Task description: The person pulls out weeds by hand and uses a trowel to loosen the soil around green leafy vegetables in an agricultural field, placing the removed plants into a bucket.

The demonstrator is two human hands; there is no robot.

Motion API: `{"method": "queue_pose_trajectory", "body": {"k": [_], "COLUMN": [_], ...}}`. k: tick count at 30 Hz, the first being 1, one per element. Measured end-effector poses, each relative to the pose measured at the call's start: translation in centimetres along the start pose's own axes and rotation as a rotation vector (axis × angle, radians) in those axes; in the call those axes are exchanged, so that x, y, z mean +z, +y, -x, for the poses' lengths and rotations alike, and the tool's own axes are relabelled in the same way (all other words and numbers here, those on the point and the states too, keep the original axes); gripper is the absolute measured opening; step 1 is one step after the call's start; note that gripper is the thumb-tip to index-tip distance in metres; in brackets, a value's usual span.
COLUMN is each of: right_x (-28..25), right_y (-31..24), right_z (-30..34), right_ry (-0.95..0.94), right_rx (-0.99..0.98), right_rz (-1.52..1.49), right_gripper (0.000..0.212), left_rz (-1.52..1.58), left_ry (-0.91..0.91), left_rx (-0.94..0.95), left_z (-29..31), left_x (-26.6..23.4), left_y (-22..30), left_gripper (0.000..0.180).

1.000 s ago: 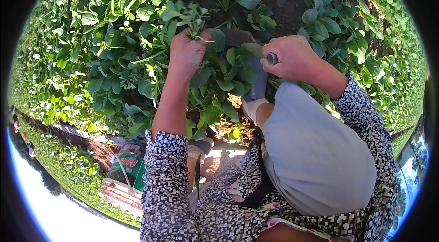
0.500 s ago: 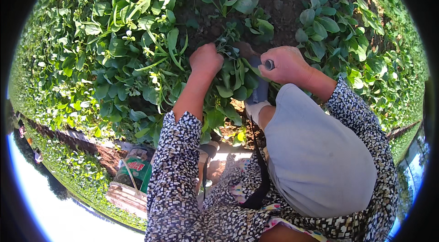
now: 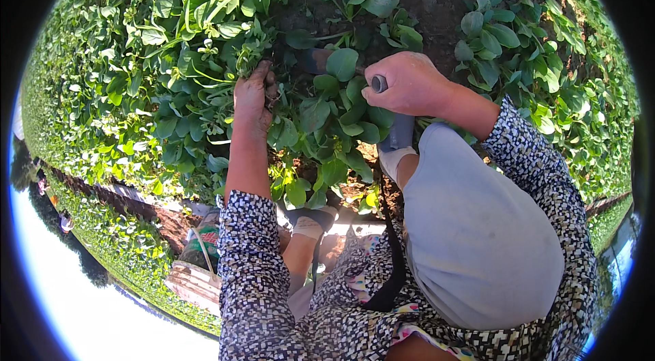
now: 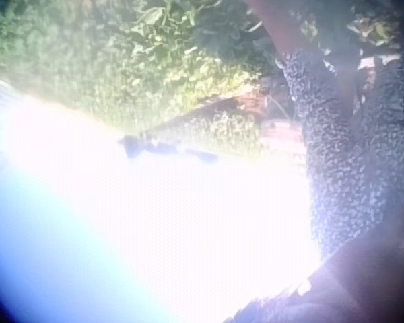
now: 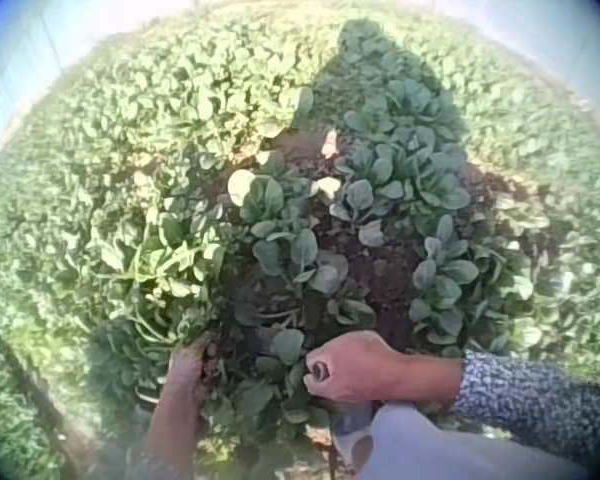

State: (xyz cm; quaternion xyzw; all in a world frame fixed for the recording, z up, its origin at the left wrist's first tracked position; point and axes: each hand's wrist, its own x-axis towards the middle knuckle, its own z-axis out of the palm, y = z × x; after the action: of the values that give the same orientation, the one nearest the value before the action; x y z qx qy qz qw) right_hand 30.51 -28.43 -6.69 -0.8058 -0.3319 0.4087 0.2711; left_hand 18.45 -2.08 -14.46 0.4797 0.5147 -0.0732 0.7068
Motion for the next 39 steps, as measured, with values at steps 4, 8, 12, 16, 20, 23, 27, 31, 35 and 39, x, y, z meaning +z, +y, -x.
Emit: {"method": "queue_pose_trajectory", "body": {"k": [4, 8, 12, 16, 20, 23, 27, 31, 35, 39], "right_x": [-0.5, -0.7, -0.9, 0.9, 1.3, 0.5, -1.3, 0.1, 3.3, 2.9], "right_y": [-0.8, -0.8, 0.0, 1.5, 1.9, 1.9, 2.7, 3.2, 2.7, 2.6], "right_z": [0.7, 2.5, 3.6, 2.8, 2.4, 1.8, -0.6, -2.1, -1.6, -0.6], "right_ry": [-0.135, -0.167, -0.09, 0.034, 0.018, -0.075, -0.179, -0.183, -0.129, -0.026], "right_rx": [-0.029, -0.027, 0.004, -0.055, -0.084, -0.091, -0.178, -0.192, -0.128, -0.134], "right_rz": [0.183, 0.195, 0.22, 0.191, 0.215, 0.237, 0.294, 0.207, 0.131, 0.08], "right_gripper": [0.024, 0.023, 0.023, 0.023, 0.022, 0.022, 0.022, 0.023, 0.022, 0.026], "left_rz": [-0.769, -1.43, -1.55, -1.536, -1.15, -0.994, -1.03, -1.285, -1.435, -1.032], "left_ry": [0.05, -0.021, -0.045, -0.049, -0.017, -0.052, -0.039, -0.068, -0.071, -0.281], "left_rx": [0.208, 0.304, 0.217, 0.107, 0.112, 0.06, 0.059, 0.159, 0.117, 0.21], "left_z": [0.1, 1.8, 2.8, 1.0, -1.7, -1.6, -0.8, 0.1, 0.4, -0.1], "left_x": [1.1, 4.5, 5.9, 4.8, 1.6, 0.9, 1.8, 3.1, 3.6, 1.2], "left_y": [-1.1, -2.0, -2.6, -3.8, -5.3, -5.2, -4.8, -5.2, -5.5, -6.3], "left_gripper": [0.036, 0.062, 0.069, 0.064, 0.049, 0.046, 0.047, 0.049, 0.048, 0.039]}}
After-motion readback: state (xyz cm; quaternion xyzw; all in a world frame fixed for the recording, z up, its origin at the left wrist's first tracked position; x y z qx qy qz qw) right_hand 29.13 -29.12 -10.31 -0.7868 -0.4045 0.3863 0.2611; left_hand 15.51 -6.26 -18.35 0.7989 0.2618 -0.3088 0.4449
